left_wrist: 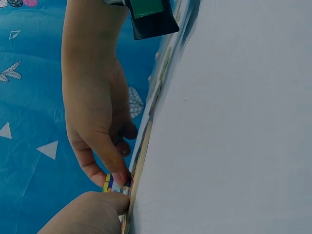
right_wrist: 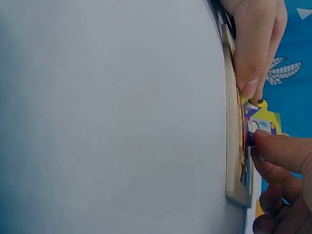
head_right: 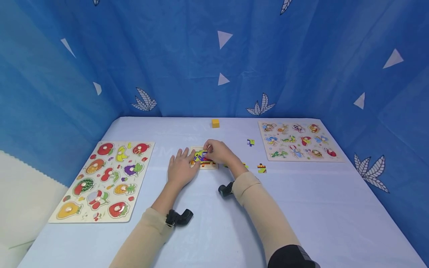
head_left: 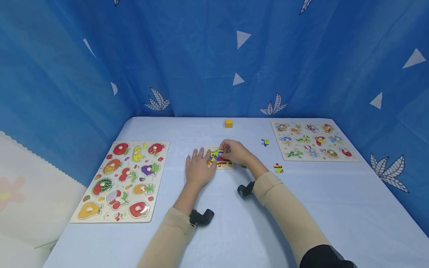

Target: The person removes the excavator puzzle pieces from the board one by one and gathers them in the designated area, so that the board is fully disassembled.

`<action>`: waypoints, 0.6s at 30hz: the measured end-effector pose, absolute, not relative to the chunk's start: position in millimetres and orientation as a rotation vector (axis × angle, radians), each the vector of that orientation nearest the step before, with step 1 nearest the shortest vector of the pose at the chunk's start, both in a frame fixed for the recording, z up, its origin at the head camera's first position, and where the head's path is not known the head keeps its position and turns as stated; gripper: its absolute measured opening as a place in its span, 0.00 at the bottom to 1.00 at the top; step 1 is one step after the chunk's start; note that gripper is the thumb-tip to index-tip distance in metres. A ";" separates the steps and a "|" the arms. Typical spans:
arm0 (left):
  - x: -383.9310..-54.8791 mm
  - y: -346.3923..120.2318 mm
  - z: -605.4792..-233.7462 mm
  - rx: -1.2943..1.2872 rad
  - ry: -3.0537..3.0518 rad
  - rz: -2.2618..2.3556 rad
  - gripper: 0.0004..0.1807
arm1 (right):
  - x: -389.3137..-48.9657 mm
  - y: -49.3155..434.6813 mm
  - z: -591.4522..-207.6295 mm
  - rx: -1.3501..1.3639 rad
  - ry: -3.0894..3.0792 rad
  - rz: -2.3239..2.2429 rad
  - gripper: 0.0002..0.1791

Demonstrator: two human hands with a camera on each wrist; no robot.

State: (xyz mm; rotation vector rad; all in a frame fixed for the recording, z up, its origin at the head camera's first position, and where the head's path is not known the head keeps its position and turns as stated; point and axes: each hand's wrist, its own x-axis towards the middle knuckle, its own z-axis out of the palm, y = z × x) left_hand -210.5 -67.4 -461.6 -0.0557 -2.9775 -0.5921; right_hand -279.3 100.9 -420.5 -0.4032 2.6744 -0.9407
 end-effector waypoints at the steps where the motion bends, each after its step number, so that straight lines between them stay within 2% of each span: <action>1: -210.4 -67.5 -461.5 -0.057 -2.978 -0.593 0.33 | -279.5 101.3 -420.2 -0.405 2.671 -0.949 0.08; 9: -208.9 -67.5 -461.3 -0.054 -2.975 -0.610 0.33 | -284.2 119.0 -412.2 -0.343 2.711 -0.991 0.10; 18: -208.3 -67.1 -460.9 -0.054 -2.962 -0.633 0.33 | -297.1 168.8 -405.5 -0.196 2.794 -0.940 0.12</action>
